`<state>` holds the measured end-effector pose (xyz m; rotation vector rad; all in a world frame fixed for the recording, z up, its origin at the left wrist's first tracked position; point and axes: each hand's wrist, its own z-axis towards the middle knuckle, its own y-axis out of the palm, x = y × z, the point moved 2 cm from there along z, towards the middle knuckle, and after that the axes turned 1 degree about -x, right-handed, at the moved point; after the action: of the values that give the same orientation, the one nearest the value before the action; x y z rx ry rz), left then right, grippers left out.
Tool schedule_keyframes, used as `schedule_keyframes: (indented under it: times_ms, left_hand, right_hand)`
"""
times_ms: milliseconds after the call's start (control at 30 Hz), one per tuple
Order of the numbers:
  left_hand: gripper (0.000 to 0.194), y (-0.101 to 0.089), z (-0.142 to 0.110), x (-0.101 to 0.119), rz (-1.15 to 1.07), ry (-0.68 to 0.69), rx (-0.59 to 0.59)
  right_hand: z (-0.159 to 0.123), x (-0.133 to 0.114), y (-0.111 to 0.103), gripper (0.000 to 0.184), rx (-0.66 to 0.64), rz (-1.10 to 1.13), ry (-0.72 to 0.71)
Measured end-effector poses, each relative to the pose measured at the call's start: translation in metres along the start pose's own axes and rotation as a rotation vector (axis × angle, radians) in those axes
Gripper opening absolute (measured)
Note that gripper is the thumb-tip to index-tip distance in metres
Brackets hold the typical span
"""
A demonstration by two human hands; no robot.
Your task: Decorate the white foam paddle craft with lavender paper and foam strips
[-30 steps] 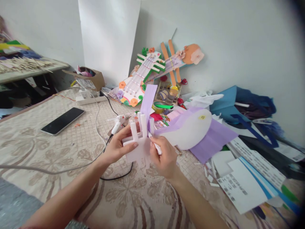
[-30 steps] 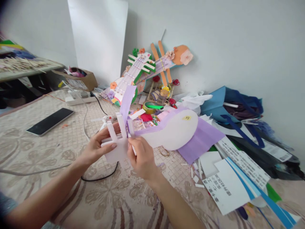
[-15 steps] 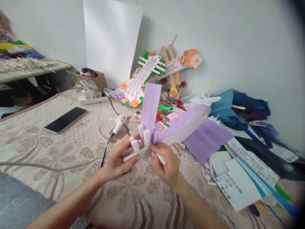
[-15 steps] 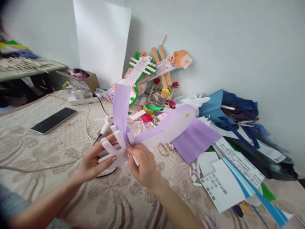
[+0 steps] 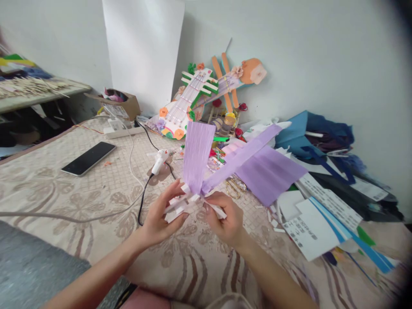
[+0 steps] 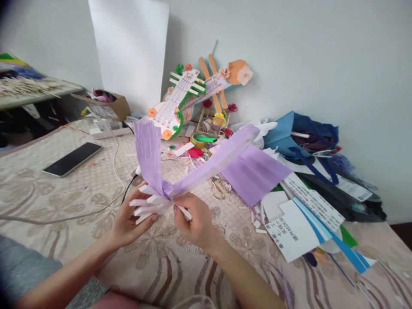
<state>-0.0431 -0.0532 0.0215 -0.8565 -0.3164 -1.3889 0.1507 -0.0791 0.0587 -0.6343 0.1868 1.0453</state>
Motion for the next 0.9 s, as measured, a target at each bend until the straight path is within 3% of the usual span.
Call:
schedule_keyframes:
  times_ms: [67, 233, 433, 633, 767, 900]
  left_hand:
    - [0.073, 0.001, -0.002, 0.002, 0.018, -0.024, -0.005]
    - [0.062, 0.004, -0.004, 0.009, 0.153, 0.111, -0.072]
    - [0.067, 0.014, -0.012, -0.004, 0.161, 0.174, -0.031]
    - [0.059, 0.016, -0.018, -0.005, 0.182, 0.04, 0.017]
    - [0.055, 0.017, -0.02, -0.003, 0.153, -0.054, 0.012]
    - [0.053, 0.02, -0.027, -0.007, 0.187, -0.022, 0.007]
  right_hand:
    - [0.0, -0.002, 0.0, 0.025, 0.004, -0.019, -0.01]
    - [0.002, -0.007, -0.002, 0.023, 0.036, -0.071, -0.064]
    - [-0.002, -0.005, -0.004, 0.022, 0.032, -0.058, -0.039]
    - [-0.008, -0.002, -0.007, 0.02, -0.039, -0.077, -0.033]
    - [-0.01, -0.001, -0.005, 0.019, -0.019, -0.066, 0.011]
    - [-0.013, -0.001, -0.002, 0.019, 0.021, -0.057, 0.033]
